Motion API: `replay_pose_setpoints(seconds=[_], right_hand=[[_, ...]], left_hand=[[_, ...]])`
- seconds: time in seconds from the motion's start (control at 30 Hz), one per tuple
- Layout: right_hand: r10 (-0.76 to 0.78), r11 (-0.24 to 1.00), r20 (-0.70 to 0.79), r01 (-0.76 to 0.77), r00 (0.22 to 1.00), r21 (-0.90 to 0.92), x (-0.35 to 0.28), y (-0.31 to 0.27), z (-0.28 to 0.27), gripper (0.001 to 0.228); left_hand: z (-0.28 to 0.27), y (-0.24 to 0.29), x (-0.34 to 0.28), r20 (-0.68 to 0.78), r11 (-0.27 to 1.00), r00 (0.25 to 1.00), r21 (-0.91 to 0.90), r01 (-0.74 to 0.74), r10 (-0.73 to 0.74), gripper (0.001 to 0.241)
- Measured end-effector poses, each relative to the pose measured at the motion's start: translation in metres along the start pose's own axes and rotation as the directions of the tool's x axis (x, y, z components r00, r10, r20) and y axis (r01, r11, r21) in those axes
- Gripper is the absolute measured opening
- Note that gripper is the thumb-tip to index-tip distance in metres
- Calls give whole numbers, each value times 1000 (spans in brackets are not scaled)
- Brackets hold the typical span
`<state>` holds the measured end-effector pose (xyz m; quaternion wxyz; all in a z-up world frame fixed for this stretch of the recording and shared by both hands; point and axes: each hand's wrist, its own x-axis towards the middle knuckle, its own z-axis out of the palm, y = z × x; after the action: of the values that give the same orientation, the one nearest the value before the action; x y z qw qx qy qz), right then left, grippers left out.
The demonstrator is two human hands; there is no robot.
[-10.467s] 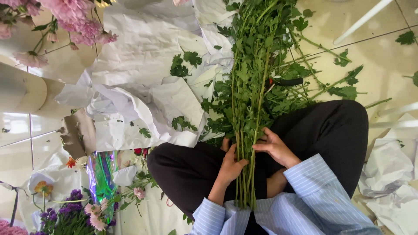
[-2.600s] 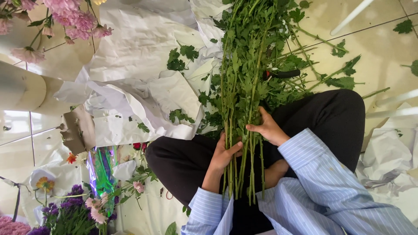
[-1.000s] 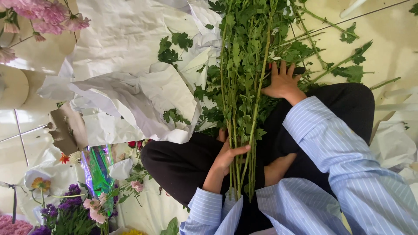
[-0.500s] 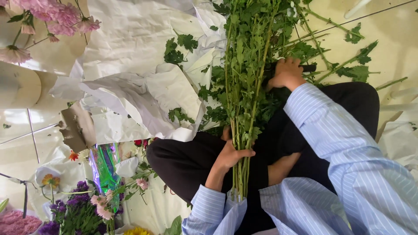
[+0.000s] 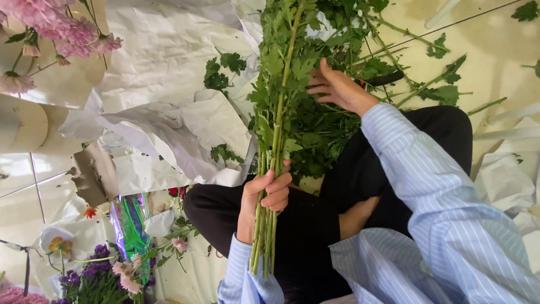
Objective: Trimming flower stems and preparing a floral arrangement while sitting on the floor
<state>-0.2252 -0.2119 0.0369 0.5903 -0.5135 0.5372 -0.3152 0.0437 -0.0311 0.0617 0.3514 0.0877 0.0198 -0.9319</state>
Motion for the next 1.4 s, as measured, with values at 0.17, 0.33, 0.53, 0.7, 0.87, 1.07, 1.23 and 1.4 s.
replay_pose_setpoints(seconds=[0.17, 0.33, 0.53, 0.7, 0.87, 1.07, 1.23, 1.4], right_hand=[[264, 788, -151, -123, 953, 603, 52, -28, 35, 131], [107, 859, -445, 143, 889, 492, 136, 56, 5, 129], [-166, 846, -653, 446, 739, 290, 253, 290, -167, 99], [-790, 518, -538, 789, 294, -329, 318, 338, -205, 102], [-781, 556, -517, 766, 349, -323, 308, 204, -93, 93], [-778, 590, -482, 732, 402, -341, 286, 165, -82, 85], [-781, 601, -456, 711, 426, -365, 280, 146, -87, 81], [-777, 616, -437, 692, 453, -377, 309, 156, -101, 81]], left_hand=[[-6, -26, -2, -34, 968, 999, 251, -28, 38, 18], [-9, -69, -1, -385, 931, 916, 363, 38, 113, 27], [1, -88, 6, -524, 780, 833, 591, 205, 179, 25], [12, -87, 22, -676, 610, 714, 647, 457, 182, 50], [-14, -101, 32, -846, 152, 436, 496, 855, 307, 58], [-23, -93, 37, -670, 69, 638, 708, 703, 378, 35], [-17, -87, 51, -641, 93, 670, 745, 661, 374, 36], [-20, -81, 57, -618, 129, 697, 775, 619, 364, 26]])
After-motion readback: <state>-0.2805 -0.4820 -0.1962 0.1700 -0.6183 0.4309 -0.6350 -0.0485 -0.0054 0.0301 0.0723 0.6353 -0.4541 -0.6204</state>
